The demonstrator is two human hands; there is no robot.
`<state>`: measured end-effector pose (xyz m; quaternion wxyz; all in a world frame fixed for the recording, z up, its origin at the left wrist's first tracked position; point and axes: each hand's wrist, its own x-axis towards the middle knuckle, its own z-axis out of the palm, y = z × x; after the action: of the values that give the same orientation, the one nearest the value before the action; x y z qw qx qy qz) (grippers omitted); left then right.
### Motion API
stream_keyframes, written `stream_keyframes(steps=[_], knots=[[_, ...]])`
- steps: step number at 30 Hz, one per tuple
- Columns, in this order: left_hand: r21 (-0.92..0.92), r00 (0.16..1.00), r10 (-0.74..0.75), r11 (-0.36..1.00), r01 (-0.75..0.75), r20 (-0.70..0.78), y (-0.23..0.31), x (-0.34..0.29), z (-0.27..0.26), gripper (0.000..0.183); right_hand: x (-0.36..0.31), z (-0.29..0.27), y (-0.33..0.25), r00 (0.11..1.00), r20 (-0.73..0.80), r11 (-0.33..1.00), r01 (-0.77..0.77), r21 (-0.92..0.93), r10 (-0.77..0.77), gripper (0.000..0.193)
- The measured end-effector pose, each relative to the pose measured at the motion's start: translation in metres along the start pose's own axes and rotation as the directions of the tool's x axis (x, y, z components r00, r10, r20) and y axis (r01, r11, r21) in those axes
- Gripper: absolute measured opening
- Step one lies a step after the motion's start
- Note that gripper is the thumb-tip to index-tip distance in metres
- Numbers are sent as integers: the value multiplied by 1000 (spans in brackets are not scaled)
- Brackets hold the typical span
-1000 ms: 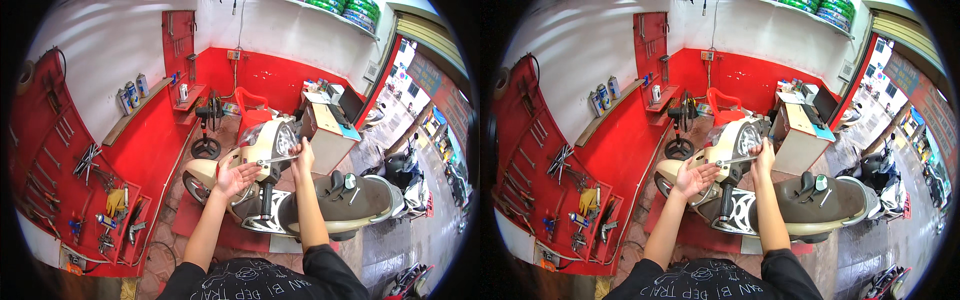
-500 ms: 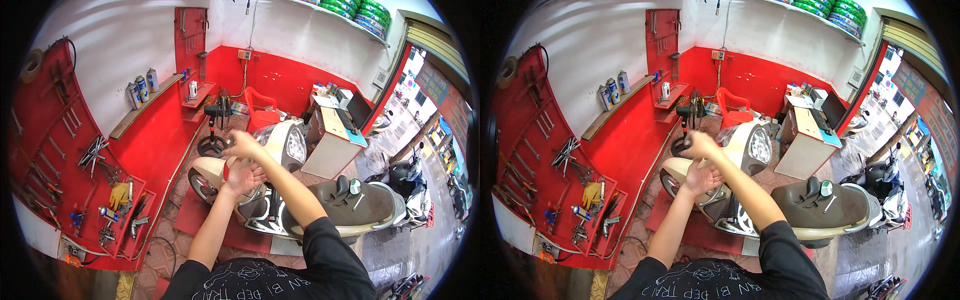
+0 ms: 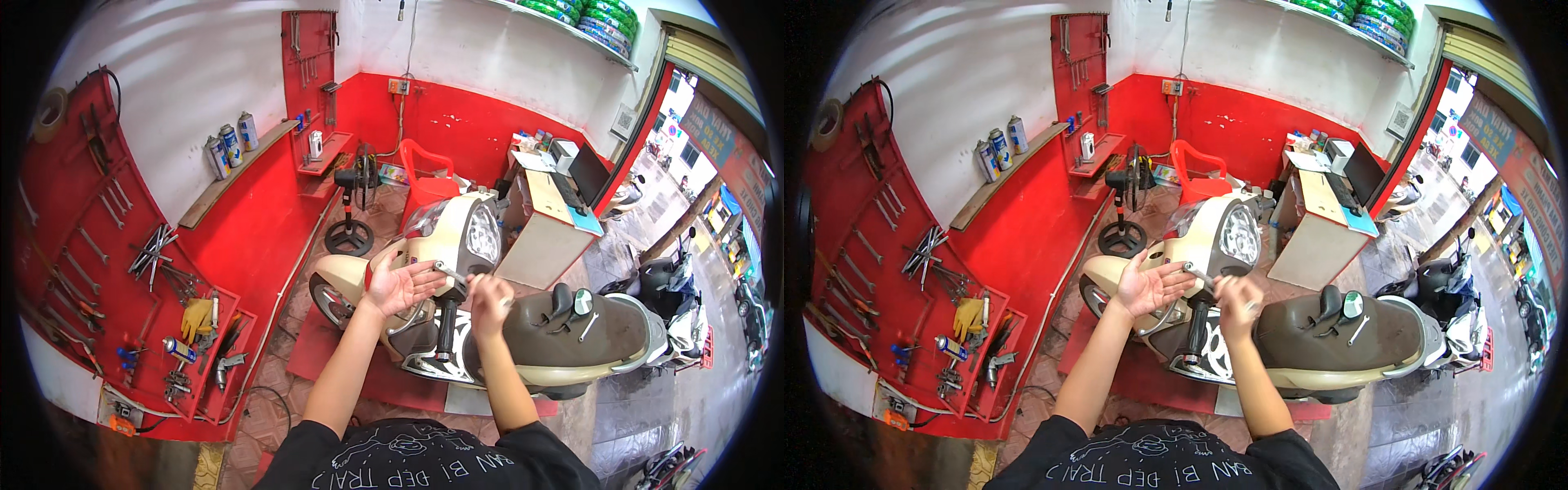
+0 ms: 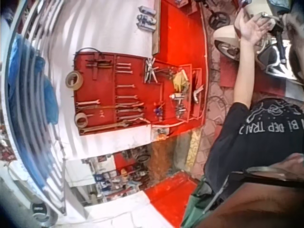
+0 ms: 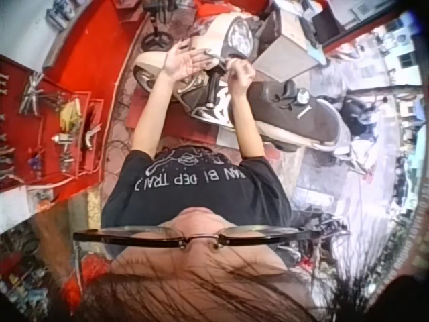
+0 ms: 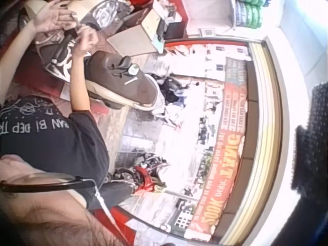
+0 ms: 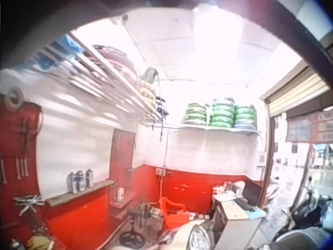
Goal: The person removes the left mirror from a scooter using a wrench, places it on the seat, then selects a new mirror from a tool rack and installs it onto the handlebar with the wrench.
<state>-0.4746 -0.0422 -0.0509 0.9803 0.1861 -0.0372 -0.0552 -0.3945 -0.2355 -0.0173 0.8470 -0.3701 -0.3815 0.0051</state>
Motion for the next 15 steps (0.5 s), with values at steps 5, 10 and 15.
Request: stream_keyframes(steps=[5, 10, 15], knots=[[-9, 1000, 18, 1000, -18, 17, -1, -4, 6, 89, 92, -23, 29, 780, -271, 786, -406, 465, 564, 19], [19, 1000, -1, 1000, 1, 14, -3, -2, 11, 91, 144, -30, 88, 758, -346, 816, -576, 41, 553, 23], [23, 999, -19, 1000, 18, 43, -1, -6, 8, 92, 153, 36, 69, 839, -122, 501, -426, -753, 530, 64]])
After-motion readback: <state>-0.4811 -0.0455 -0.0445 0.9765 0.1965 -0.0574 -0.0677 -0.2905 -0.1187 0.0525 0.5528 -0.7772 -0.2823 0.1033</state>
